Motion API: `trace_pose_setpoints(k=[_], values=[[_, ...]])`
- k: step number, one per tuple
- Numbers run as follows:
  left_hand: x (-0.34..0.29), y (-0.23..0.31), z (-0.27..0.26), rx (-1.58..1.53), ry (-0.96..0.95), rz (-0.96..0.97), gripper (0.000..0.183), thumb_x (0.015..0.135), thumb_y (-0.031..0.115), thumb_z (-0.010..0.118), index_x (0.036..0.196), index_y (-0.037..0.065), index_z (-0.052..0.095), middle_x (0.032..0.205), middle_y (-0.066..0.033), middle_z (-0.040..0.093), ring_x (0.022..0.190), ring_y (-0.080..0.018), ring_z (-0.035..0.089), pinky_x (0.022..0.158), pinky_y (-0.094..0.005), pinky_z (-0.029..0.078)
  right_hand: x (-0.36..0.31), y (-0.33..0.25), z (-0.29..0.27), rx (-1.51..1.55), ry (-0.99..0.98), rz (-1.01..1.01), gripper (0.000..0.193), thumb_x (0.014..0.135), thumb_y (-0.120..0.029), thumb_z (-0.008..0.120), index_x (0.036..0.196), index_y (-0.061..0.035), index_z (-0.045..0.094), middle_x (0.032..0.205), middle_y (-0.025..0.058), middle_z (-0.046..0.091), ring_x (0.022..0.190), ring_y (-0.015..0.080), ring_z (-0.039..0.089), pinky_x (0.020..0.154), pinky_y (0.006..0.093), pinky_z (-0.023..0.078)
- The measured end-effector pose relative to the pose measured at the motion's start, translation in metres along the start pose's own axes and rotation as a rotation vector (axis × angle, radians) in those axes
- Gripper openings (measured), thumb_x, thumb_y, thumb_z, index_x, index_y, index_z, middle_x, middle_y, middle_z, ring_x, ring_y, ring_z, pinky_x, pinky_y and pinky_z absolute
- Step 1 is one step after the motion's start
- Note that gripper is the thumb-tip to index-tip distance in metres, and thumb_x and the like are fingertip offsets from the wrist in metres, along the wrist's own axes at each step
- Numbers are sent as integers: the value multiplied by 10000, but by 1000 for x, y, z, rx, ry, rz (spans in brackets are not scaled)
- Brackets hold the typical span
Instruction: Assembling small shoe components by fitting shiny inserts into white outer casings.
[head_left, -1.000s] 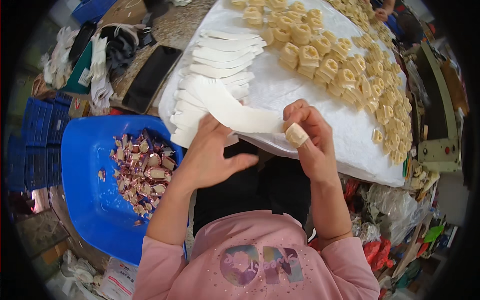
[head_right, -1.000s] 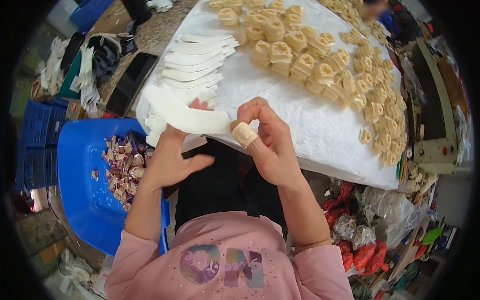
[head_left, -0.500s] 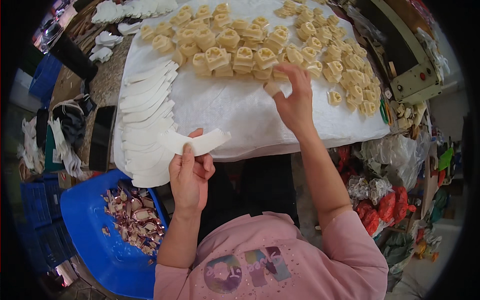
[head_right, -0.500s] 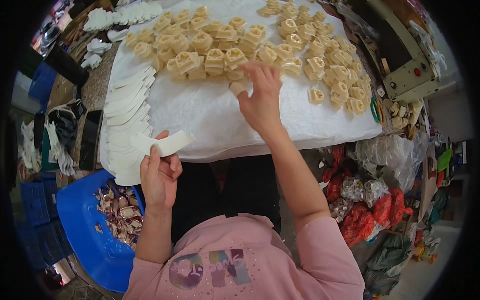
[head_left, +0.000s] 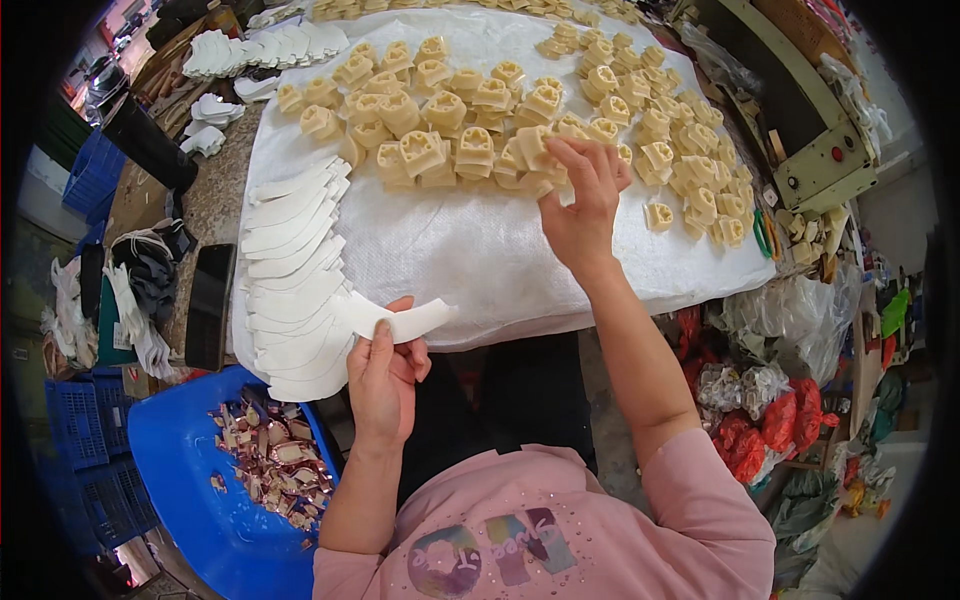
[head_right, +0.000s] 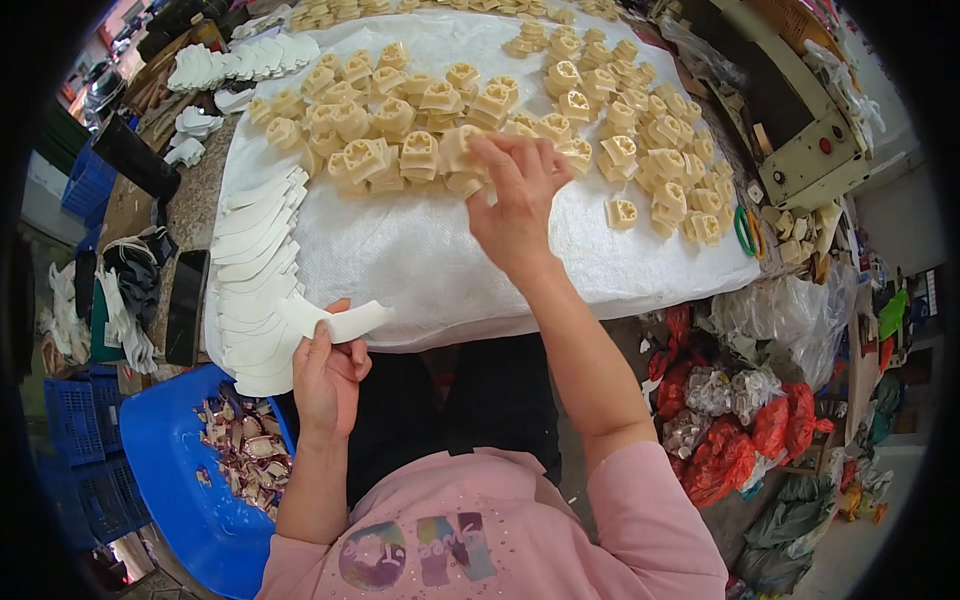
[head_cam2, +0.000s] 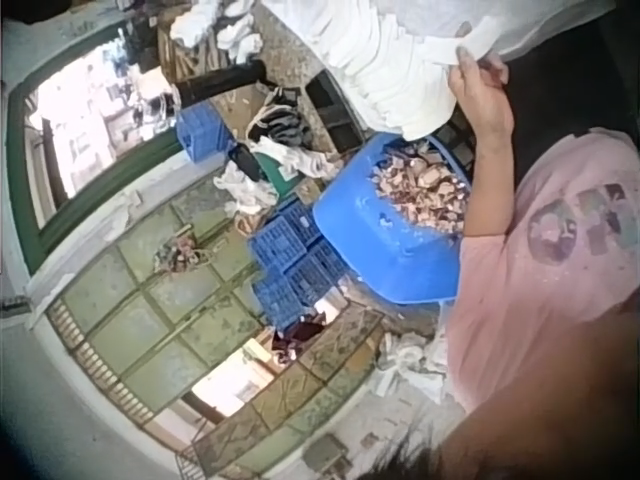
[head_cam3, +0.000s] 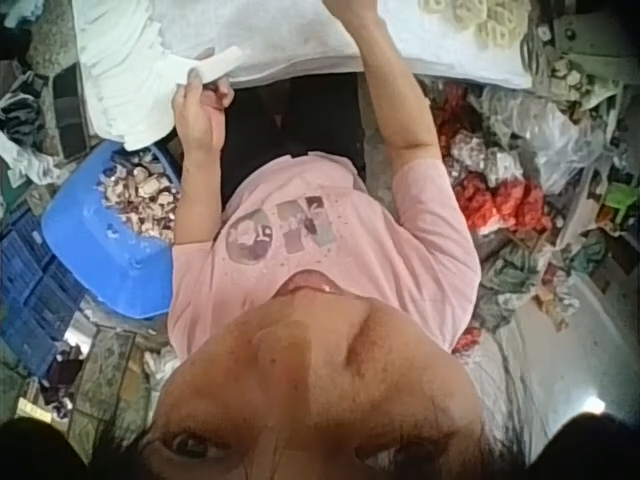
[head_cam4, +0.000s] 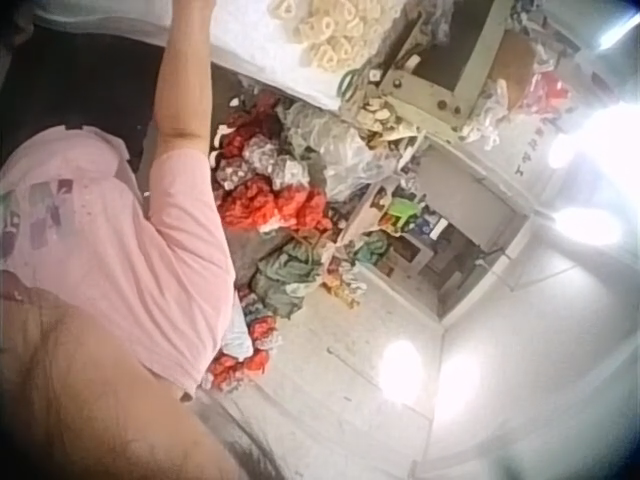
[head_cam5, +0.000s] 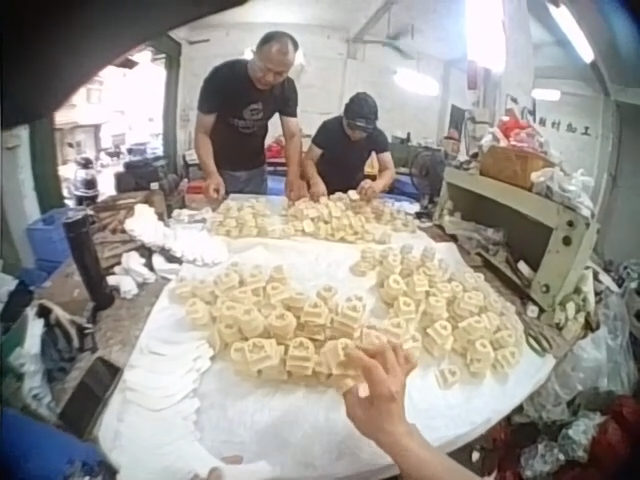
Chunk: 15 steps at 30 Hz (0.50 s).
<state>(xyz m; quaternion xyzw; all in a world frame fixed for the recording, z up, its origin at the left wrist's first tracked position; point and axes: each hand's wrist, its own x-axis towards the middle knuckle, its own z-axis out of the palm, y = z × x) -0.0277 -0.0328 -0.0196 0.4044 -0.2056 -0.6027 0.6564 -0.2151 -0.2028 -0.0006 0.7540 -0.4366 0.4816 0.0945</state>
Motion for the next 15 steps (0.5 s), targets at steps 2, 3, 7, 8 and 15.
trace_pose_setpoints(k=[2, 3, 7, 8, 15], values=[[1, 0, 0, 0, 1, 6, 363, 983, 213, 381, 1203, -66, 455, 854, -86, 550, 651, -108, 477, 514, -241, 361, -7, -12, -3, 316, -66, 22, 474, 562, 22, 649, 1011, -126, 622, 971, 41, 562, 975, 232, 492, 888, 394, 293], [2, 0, -1, -13, 1, 10, 364, 983, 212, 379, 1207, -66, 450, 860, -89, 553, 656, -112, 481, 518, -243, 366, -14, -21, -8, 373, -212, 27, 419, 585, -14, 662, 989, -122, 632, 982, 45, 556, 989, 248, 487, 860, 377, 333], [5, -1, 3, -9, -18, 31, 369, 984, 212, 375, 1220, -65, 436, 877, -95, 557, 668, -120, 489, 529, -247, 378, -39, -34, -7, 106, -507, -171, 238, 673, -63, 623, 906, -107, 642, 1054, 59, 543, 1040, 273, 475, 885, 433, 346], [5, -1, 2, -7, -14, 31, 369, 984, 212, 375, 1220, -65, 436, 877, -95, 557, 668, -120, 489, 529, -247, 378, -40, -37, -9, 110, -508, -170, 238, 673, -63, 623, 906, -107, 642, 1054, 59, 543, 1040, 273, 475, 885, 433, 346], [6, -5, 3, -32, -31, 31, 370, 984, 214, 382, 1214, -69, 449, 855, -88, 558, 667, -120, 495, 537, -255, 390, -49, -42, -4, 289, -519, -91, 272, 714, 1, 559, 976, -55, 607, 1168, 108, 548, 1028, 282, 543, 856, 356, 471]])
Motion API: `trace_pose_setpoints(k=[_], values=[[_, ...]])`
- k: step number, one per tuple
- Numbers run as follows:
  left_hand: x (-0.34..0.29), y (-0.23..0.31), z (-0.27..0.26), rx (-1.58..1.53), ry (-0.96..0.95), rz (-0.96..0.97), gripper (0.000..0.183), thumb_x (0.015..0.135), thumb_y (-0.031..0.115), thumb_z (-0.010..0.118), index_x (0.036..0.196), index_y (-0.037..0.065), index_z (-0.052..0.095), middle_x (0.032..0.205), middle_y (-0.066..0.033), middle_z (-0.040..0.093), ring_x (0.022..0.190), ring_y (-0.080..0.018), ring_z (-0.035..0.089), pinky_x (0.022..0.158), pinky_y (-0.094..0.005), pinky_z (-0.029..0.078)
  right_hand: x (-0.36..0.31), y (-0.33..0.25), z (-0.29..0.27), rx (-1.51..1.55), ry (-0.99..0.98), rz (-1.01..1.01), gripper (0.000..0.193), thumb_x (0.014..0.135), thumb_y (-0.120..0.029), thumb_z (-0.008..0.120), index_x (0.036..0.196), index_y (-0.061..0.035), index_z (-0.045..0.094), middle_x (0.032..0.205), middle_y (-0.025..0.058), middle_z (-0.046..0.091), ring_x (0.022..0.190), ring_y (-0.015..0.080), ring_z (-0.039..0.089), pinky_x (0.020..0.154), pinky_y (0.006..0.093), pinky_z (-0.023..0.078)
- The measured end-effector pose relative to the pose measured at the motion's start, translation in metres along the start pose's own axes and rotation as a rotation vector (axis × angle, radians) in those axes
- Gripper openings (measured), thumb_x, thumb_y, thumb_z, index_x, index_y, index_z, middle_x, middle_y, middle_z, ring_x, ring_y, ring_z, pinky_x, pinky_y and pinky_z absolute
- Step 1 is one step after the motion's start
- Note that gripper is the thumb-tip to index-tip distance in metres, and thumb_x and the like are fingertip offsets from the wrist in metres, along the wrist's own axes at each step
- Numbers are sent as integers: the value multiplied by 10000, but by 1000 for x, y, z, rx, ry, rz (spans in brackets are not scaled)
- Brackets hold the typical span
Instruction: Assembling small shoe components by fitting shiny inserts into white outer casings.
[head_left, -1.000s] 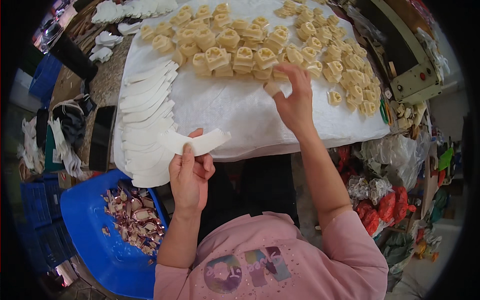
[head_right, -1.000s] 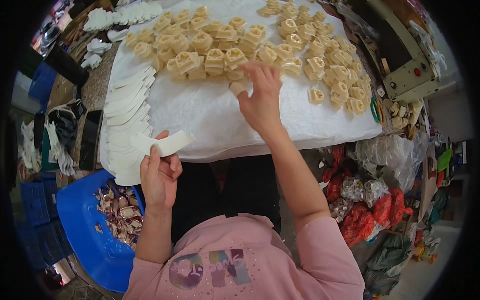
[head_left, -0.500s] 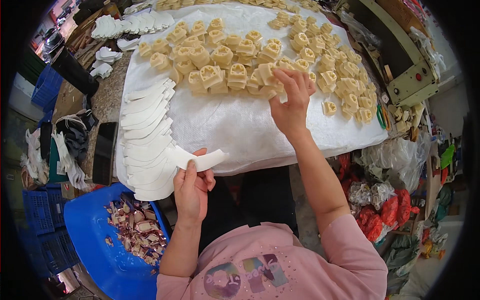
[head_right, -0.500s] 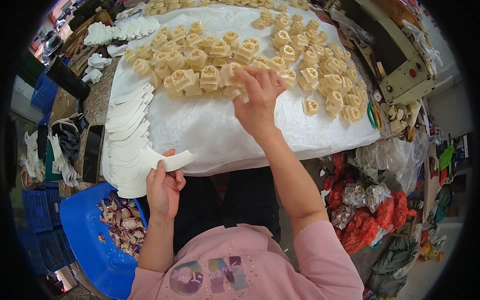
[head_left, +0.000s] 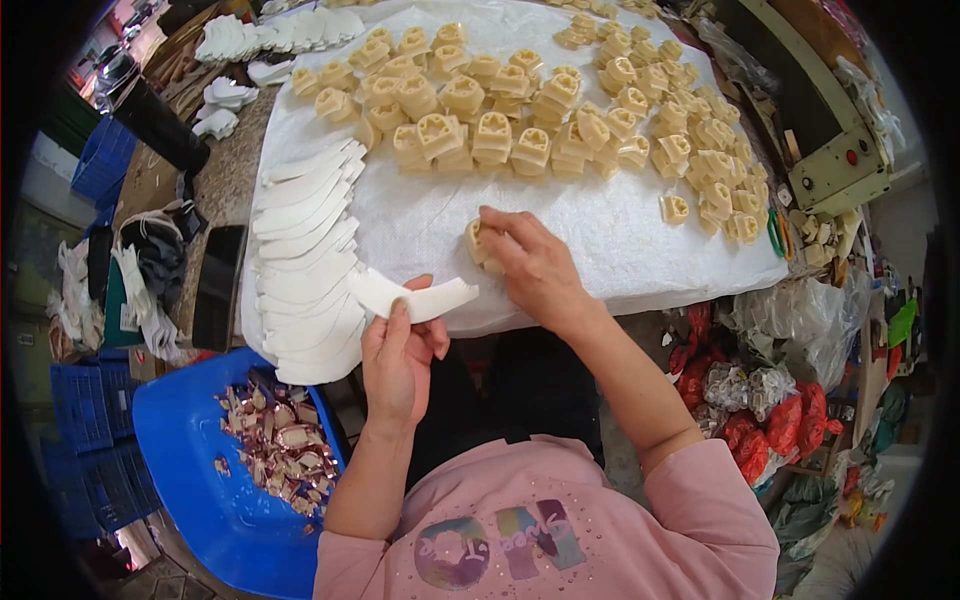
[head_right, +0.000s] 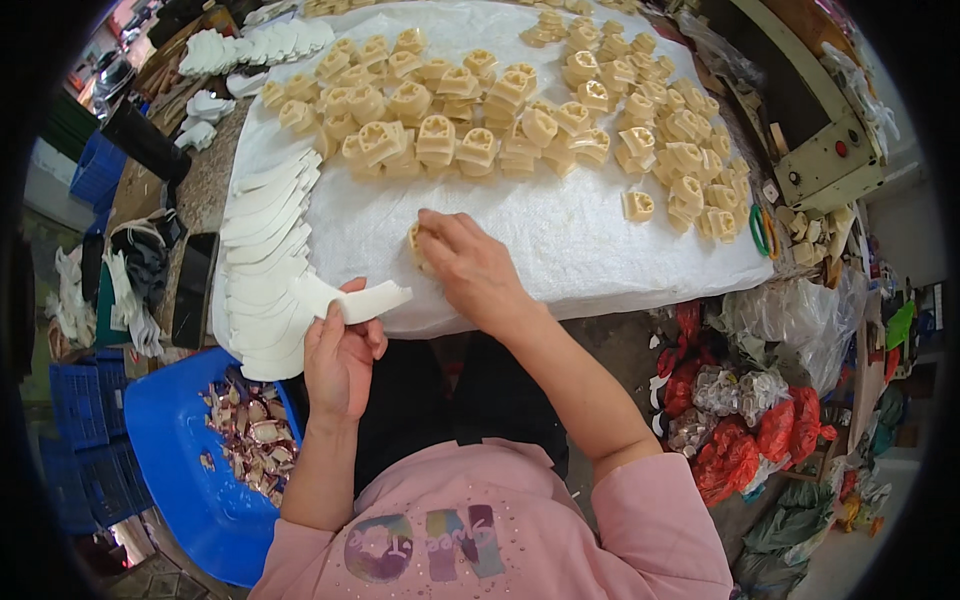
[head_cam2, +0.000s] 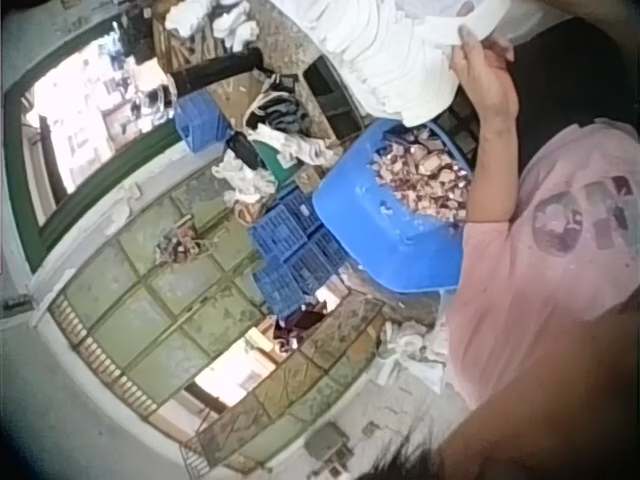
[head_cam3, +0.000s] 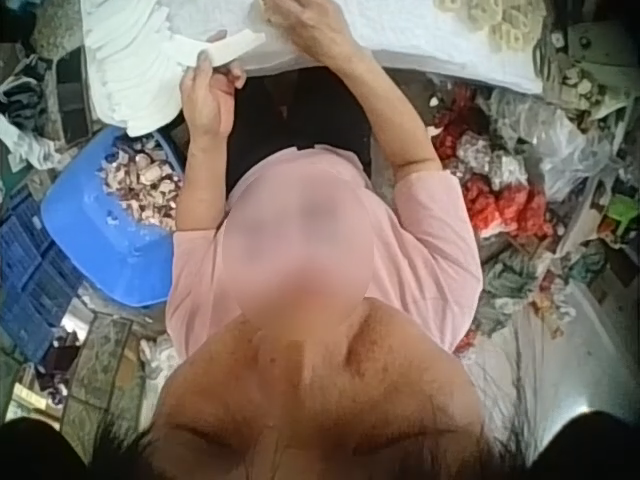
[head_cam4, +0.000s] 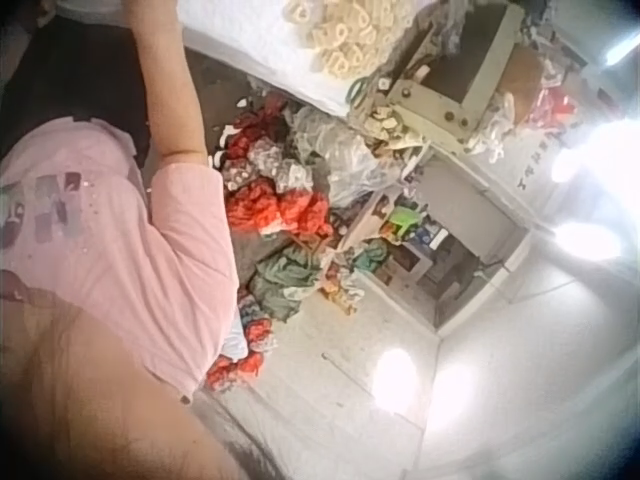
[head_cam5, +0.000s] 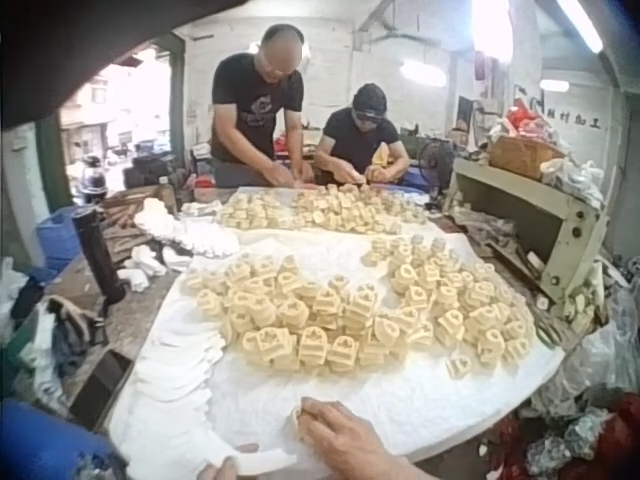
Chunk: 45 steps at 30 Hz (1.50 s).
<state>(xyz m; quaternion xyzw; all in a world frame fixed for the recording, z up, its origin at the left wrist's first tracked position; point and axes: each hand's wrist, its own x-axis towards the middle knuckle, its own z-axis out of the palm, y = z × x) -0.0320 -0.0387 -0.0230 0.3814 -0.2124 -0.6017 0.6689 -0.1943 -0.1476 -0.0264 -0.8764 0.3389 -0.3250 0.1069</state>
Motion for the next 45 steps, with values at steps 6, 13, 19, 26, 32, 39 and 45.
trace_pose_setpoints(k=[6, 13, 19, 26, 32, 39, 45], values=[[-2, -2, 6, -23, -20, 4, 353, 982, 178, 388, 1235, -62, 442, 812, -88, 557, 663, -122, 504, 545, -260, 403, 2, 15, 3, 237, 93, 153, 296, 791, 58, 514, 1081, 12, 547, 1098, 141, 595, 945, 300, 622, 811, 356, 519], [-11, 1, 6, -6, -18, 24, 363, 983, 165, 366, 1261, -62, 427, 827, -119, 569, 704, -152, 517, 616, -280, 420, 1, 12, 1, 1087, 542, 712, 284, 939, -41, 445, 1216, 20, 469, 1059, 115, 589, 874, 196, 631, 767, 291, 519], [-20, 6, -1, 13, -16, 32, 389, 992, 210, 353, 1256, -65, 432, 866, -119, 577, 743, -160, 525, 642, -283, 420, -23, -43, -23, 698, 157, 294, 359, 825, 45, 546, 1176, -30, 526, 1009, 108, 605, 845, 218, 588, 736, 310, 484], [-37, 5, 15, 100, 5, 137, 365, 989, 207, 383, 1195, -77, 483, 1102, -126, 571, 960, -170, 574, 833, -311, 471, -24, -81, -7, 673, 306, -50, 443, 670, 156, 589, 1071, -30, 572, 979, 133, 607, 814, 264, 584, 698, 325, 484], [-49, 8, 16, 17, -64, 110, 356, 988, 201, 384, 1173, -81, 497, 1133, -142, 573, 1017, -181, 579, 878, -317, 475, -29, -83, 6, 509, 467, -226, 482, 642, 152, 608, 1078, -48, 556, 1001, 130, 609, 817, 268, 560, 683, 332, 474], [-51, 8, 17, -45, -105, 124, 335, 993, 151, 371, 1136, -115, 515, 1131, -162, 566, 1036, -173, 565, 908, -303, 465, -32, -79, 6, 517, 450, -230, 500, 629, 146, 614, 1085, -51, 555, 1002, 129, 606, 817, 270, 555, 680, 330, 470], [-54, 4, 23, 117, 9, 93, 375, 999, 217, 347, 1181, -75, 496, 1140, -132, 570, 1022, -171, 577, 884, -312, 476, -32, -77, 3, 366, 401, -219, 436, 613, 61, 654, 1025, -51, 563, 955, 98, 615, 776, 254, 526, 678, 350, 415]])
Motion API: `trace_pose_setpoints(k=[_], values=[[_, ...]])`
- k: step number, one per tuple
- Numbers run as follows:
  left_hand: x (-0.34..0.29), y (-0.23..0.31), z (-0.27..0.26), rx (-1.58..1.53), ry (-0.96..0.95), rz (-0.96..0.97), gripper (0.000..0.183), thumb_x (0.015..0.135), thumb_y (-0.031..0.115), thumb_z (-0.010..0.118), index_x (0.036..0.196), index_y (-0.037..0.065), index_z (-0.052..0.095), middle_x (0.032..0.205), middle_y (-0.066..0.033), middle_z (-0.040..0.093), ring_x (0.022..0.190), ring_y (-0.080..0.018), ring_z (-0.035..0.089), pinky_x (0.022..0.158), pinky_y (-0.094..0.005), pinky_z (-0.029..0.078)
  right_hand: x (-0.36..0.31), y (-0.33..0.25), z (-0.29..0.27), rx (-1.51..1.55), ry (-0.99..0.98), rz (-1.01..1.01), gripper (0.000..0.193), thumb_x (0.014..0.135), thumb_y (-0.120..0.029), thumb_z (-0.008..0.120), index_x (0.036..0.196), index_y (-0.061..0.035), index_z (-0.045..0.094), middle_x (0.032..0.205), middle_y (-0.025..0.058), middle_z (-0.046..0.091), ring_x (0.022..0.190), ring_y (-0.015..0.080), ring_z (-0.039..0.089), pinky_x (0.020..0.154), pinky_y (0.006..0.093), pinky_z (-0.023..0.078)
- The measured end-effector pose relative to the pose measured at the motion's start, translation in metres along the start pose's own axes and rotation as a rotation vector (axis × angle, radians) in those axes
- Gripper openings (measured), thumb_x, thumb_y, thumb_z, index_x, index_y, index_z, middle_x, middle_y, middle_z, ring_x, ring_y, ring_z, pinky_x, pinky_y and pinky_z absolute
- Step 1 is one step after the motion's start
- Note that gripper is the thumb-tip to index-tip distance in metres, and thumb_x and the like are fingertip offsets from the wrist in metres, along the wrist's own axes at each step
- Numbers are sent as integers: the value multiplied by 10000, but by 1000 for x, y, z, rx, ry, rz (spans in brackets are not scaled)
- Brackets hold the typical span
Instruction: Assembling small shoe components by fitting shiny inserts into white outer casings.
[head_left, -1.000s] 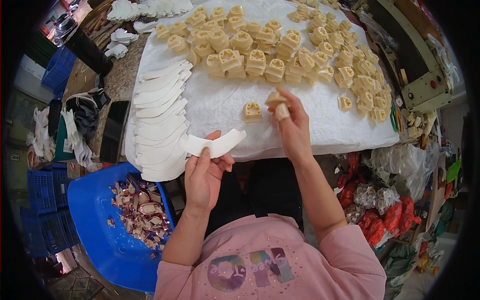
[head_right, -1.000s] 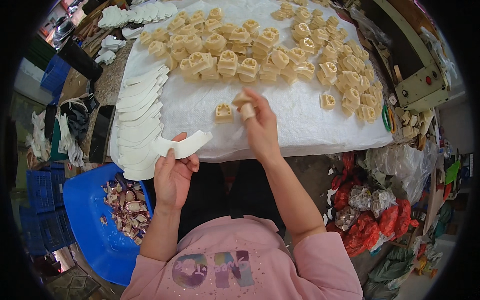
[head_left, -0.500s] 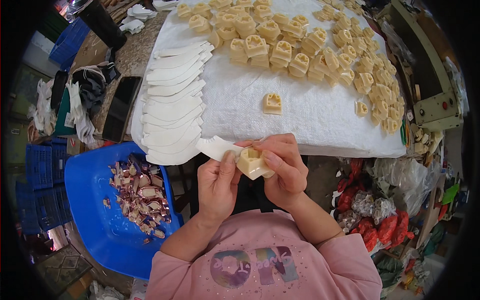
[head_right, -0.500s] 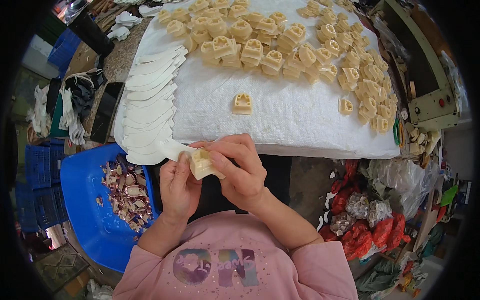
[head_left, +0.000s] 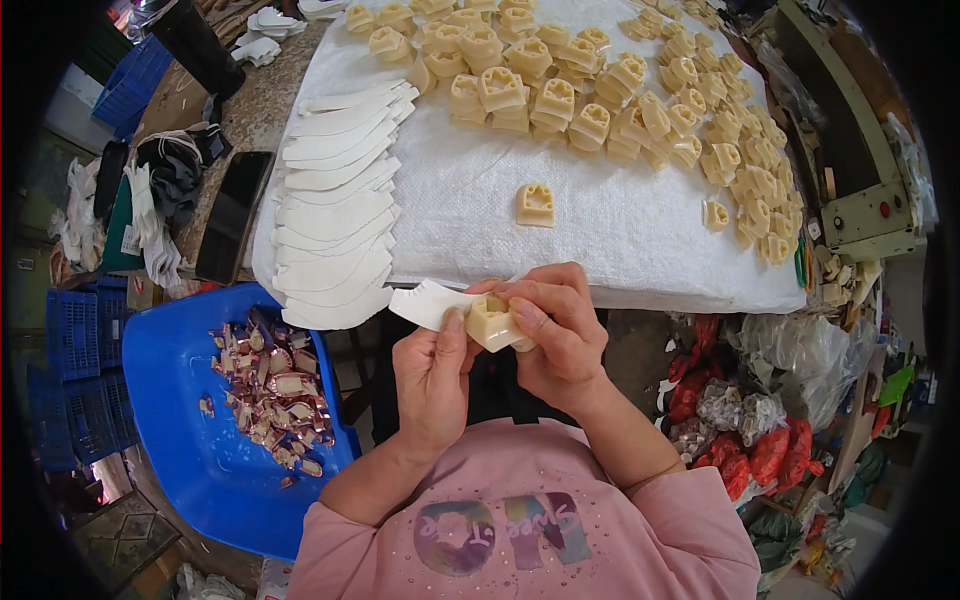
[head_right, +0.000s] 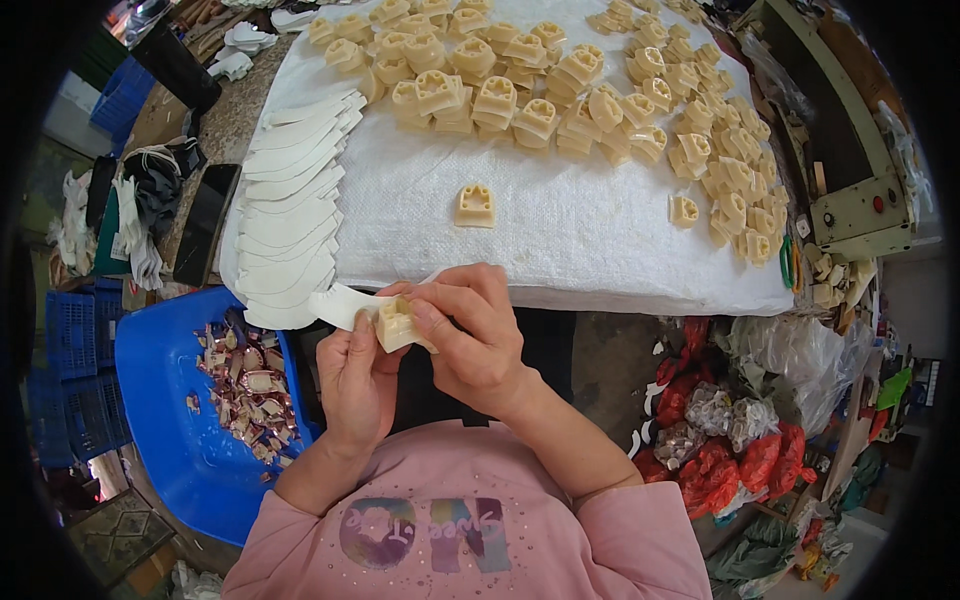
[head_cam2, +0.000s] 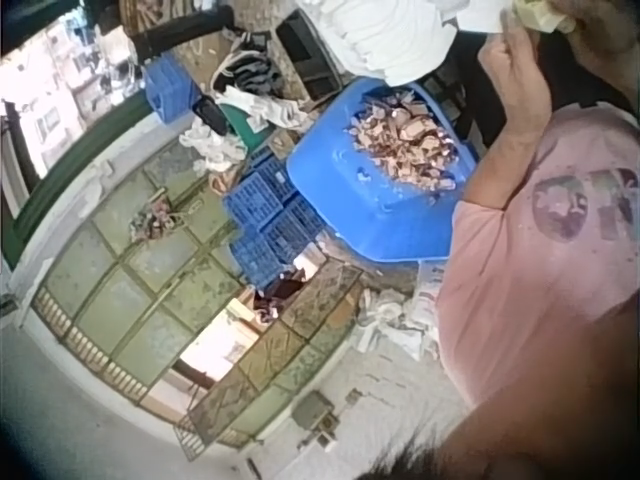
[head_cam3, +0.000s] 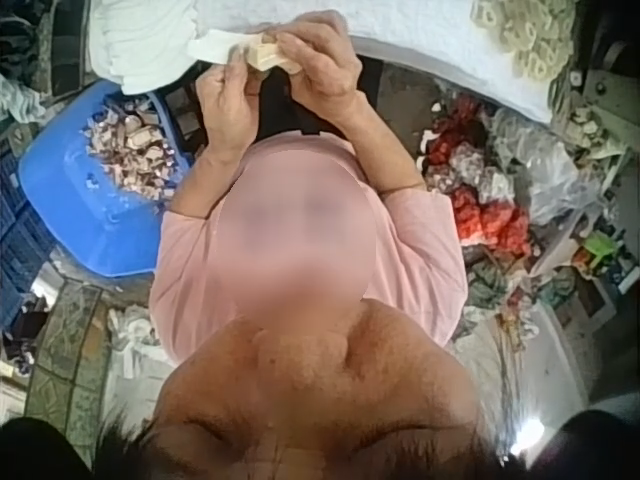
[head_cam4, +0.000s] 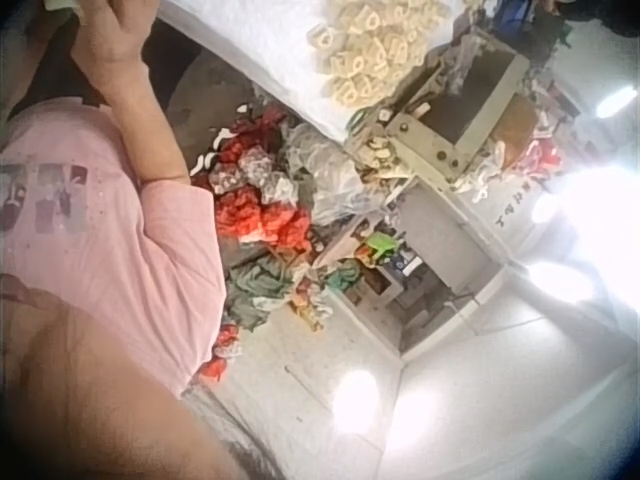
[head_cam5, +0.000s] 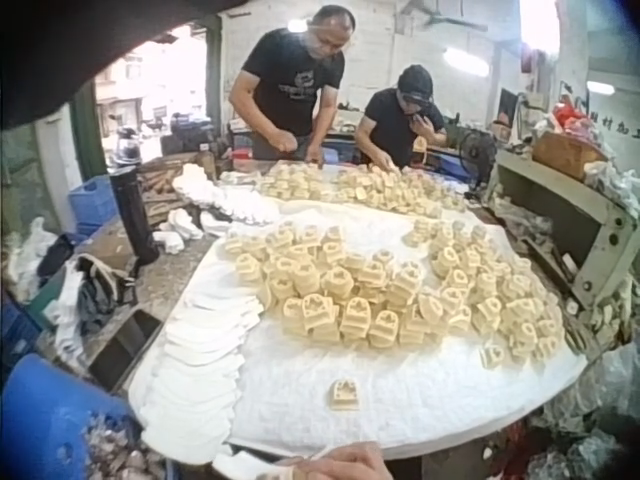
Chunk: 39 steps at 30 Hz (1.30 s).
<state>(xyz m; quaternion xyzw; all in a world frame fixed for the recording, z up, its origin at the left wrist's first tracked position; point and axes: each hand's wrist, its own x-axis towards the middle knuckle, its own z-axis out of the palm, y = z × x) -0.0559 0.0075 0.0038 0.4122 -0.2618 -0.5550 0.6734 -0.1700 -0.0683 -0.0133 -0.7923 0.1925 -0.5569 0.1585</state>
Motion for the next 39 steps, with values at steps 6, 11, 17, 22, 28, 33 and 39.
trace_pose_setpoints(k=[6, 11, 17, 22, 28, 33, 39], values=[[6, 0, -1, 227, -18, 156, 396, 1003, 210, 329, 1160, -107, 510, 1025, -117, 609, 937, -119, 572, 811, -233, 458, 1, 8, 2, -146, -20, -50, 402, 588, -46, 687, 970, -80, 570, 903, 31, 615, 747, 219, 476, 718, 386, 287], [7, 11, -22, 504, -3, 196, 346, 983, 182, 397, 1149, -95, 523, 1049, -122, 602, 930, -140, 575, 811, -253, 452, 5, 5, -5, -164, -42, -39, 362, 582, -46, 677, 927, -109, 590, 896, 2, 611, 767, 202, 468, 740, 386, 270], [7, 16, -18, 609, 63, 270, 242, 945, 131, 505, 1000, -75, 620, 838, -24, 608, 729, -45, 481, 634, -175, 372, 22, -14, -14, -375, -299, 49, 284, 586, -45, 652, 851, -135, 602, 804, -23, 538, 786, 188, 483, 785, 430, 244], [7, 6, -19, 676, 60, 208, 183, 913, 87, 532, 984, -50, 629, 745, -60, 590, 643, -98, 484, 581, -238, 394, 22, -13, -15, -350, -528, 110, 238, 584, -19, 624, 792, -121, 566, 770, 15, 435, 819, 214, 469, 794, 463, 243], [13, -4, -17, 1029, -29, 595, 199, 888, 56, 538, 1037, -62, 594, 835, -166, 581, 706, -227, 552, 639, -304, 445, 17, -8, -15, -344, -534, 86, 238, 563, -6, 617, 764, -105, 537, 784, 34, 442, 826, 230, 456, 774, 453, 254], [9, -6, -17, 859, -42, 482, 259, 924, 66, 498, 1140, -55, 573, 970, -125, 584, 826, -161, 543, 713, -274, 447, 9, 7, -14, -173, -412, 196, 260, 579, 35, 615, 791, -100, 552, 805, 35, 462, 818, 232, 456, 775, 416, 260], [18, -14, -29, 511, -86, 385, 217, 849, 77, 636, 1058, 22, 653, 868, -59, 583, 793, -116, 520, 695, -229, 436, 8, 6, -20, 180, -362, 349, 308, 609, 67, 608, 867, -95, 568, 812, 35, 466, 809, 224, 452, 783, 363, 262]])
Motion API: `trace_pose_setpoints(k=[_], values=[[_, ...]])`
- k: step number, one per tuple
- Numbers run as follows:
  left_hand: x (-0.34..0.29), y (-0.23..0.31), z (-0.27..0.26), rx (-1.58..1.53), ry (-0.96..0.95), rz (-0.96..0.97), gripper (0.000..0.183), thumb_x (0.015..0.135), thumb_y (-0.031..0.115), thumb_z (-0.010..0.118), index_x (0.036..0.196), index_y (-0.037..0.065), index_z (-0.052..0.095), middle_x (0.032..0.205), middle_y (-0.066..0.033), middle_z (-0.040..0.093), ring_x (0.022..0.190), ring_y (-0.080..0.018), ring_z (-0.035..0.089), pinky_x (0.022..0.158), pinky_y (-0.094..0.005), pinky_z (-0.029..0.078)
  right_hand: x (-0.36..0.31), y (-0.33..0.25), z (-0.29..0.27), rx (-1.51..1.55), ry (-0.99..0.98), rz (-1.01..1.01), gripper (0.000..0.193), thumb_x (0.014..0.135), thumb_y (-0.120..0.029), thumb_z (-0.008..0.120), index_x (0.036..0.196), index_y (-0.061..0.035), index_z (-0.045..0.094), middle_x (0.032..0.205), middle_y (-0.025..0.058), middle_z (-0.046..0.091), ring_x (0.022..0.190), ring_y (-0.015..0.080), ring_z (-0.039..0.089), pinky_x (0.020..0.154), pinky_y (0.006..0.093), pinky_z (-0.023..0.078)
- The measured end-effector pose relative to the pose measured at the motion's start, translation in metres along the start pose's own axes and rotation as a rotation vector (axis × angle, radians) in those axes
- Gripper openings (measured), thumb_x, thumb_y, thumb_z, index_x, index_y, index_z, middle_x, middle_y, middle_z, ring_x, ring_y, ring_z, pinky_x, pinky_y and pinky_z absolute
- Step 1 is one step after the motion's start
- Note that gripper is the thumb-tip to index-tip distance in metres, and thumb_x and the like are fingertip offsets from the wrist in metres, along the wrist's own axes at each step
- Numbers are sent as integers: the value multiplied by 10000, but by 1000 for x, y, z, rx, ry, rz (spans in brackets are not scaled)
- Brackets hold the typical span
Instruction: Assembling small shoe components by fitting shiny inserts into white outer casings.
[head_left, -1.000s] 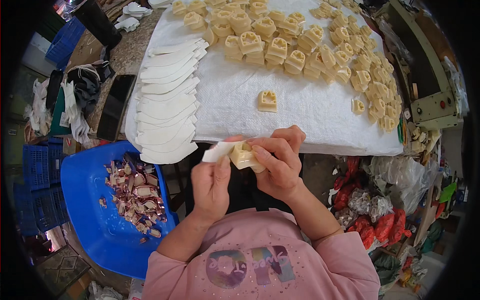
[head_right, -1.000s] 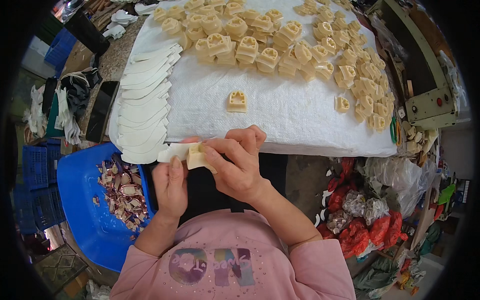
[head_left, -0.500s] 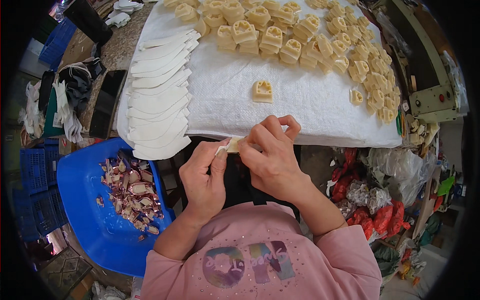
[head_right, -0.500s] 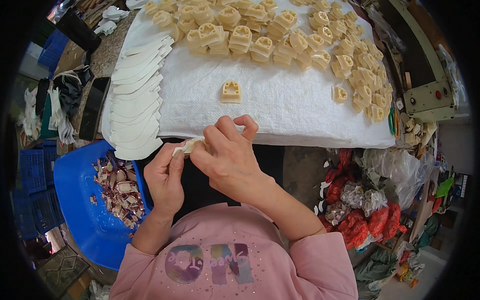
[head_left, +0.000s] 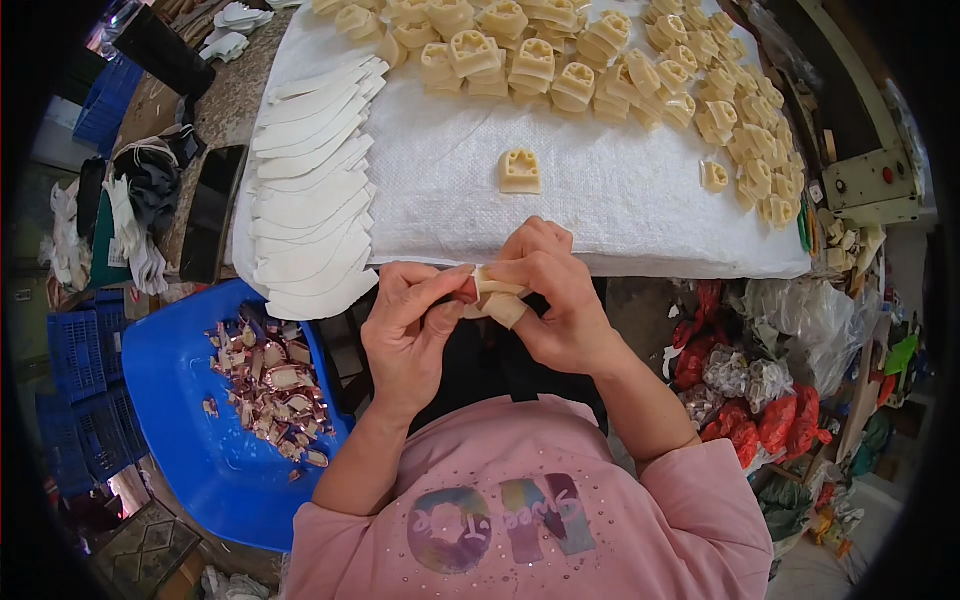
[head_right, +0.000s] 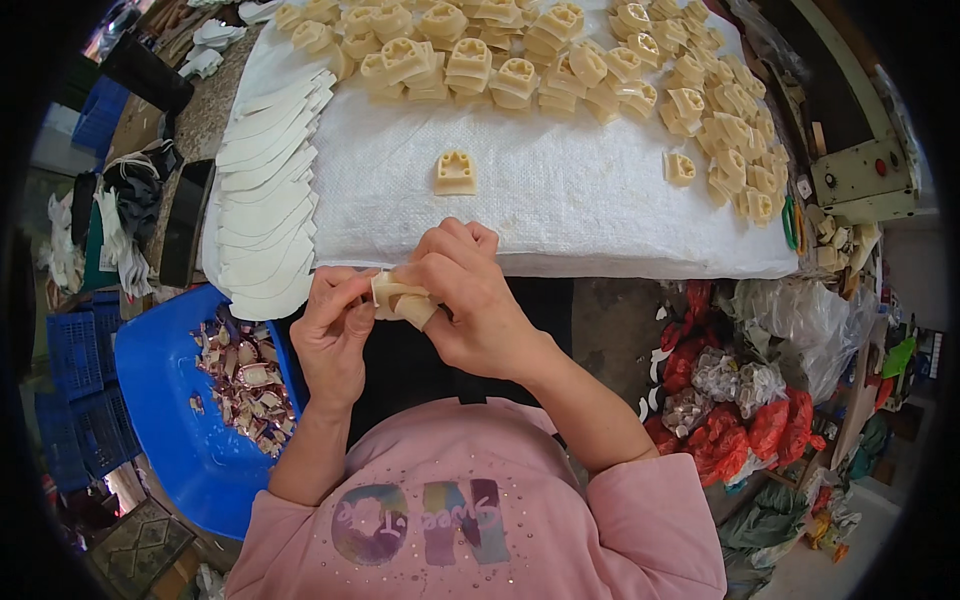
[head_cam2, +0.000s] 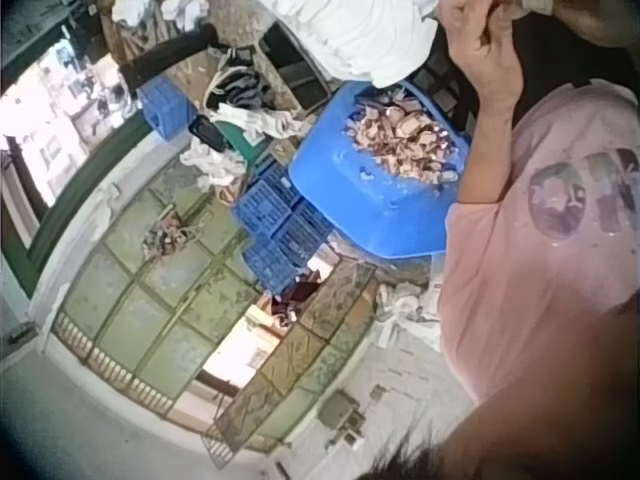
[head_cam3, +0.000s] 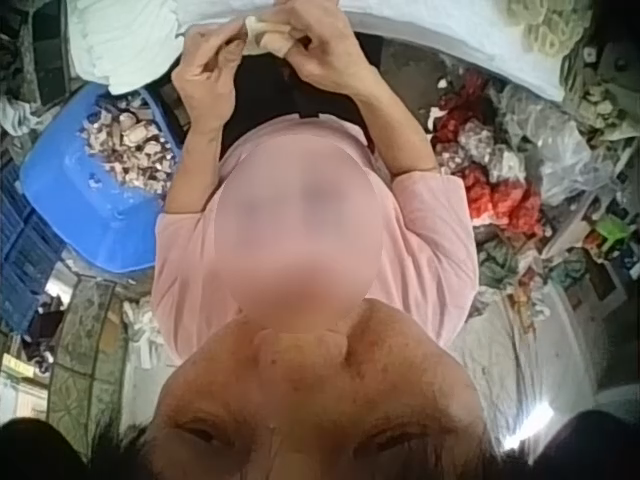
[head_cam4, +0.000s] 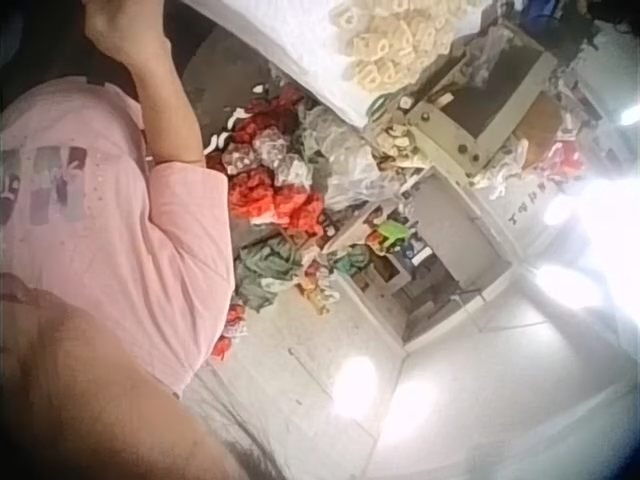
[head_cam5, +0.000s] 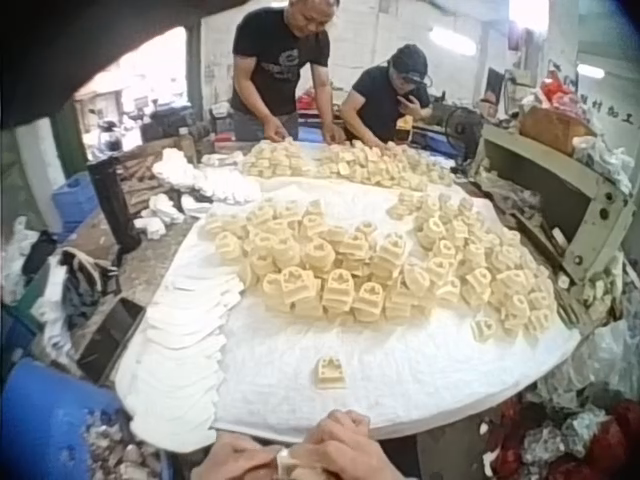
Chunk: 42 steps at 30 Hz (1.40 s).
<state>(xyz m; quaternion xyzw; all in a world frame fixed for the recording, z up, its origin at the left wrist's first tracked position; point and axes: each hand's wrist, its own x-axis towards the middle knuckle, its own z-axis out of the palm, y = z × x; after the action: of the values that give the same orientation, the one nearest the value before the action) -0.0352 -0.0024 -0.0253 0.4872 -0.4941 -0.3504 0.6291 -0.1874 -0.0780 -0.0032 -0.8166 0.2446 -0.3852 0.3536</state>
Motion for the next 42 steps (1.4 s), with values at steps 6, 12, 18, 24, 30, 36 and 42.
trace_pose_setpoints(k=[6, 12, 18, 24, 30, 36, 42], values=[[9, 2, -1, 198, -77, 196, 108, 818, 113, 668, 838, 14, 630, 646, -42, 508, 618, -166, 461, 554, -258, 381, -5, -1, -1, 94, -120, 22, 298, 623, 53, 590, 877, -100, 562, 782, 34, 450, 804, 219, 448, 784, 355, 258], [14, 6, -2, 312, -105, 280, 125, 797, 87, 671, 741, 14, 586, 587, -56, 452, 532, -192, 397, 473, -300, 324, -4, -9, -1, 11, -210, 0, 277, 632, 38, 607, 863, -109, 566, 769, 24, 450, 800, 210, 445, 783, 361, 253], [16, 15, -4, 356, -58, 362, 131, 676, -20, 702, 757, 40, 618, 693, -40, 499, 676, -203, 465, 588, -295, 395, -7, 0, 3, -83, -22, -86, 298, 644, -18, 677, 912, -115, 590, 861, 19, 521, 845, 201, 462, 778, 371, 261], [13, 3, -20, 348, 97, 365, 257, 610, -120, 694, 775, 68, 637, 723, -35, 479, 709, -201, 463, 604, -294, 397, 1, -23, 4, -209, 61, -134, 354, 641, -119, 749, 960, -88, 598, 1052, 56, 573, 905, 276, 484, 827, 410, 337], [12, 14, -7, 186, 96, 425, 251, 653, -116, 695, 810, 63, 613, 737, -40, 457, 708, -189, 452, 637, -290, 412, -29, -9, 16, 630, 179, 406, 192, 893, -140, 590, 1023, -7, 545, 1022, 87, 599, 865, 108, 562, 746, 240, 450], [7, 16, 0, 139, -104, 443, 171, 715, -117, 626, 828, 1, 573, 922, -163, 587, 801, -262, 605, 640, -309, 497, -33, -17, 18, 966, 367, 504, 230, 955, -161, 473, 1067, 34, 519, 1021, 111, 586, 924, 163, 594, 821, 301, 509], [9, 14, 6, 494, -120, 592, 166, 650, -89, 625, 787, -15, 567, 892, -138, 576, 714, -233, 561, 560, -307, 423, -38, -24, 9, 936, 288, 530, 251, 952, -111, 425, 1086, 70, 535, 1097, 159, 585, 1003, 203, 585, 860, 327, 504]])
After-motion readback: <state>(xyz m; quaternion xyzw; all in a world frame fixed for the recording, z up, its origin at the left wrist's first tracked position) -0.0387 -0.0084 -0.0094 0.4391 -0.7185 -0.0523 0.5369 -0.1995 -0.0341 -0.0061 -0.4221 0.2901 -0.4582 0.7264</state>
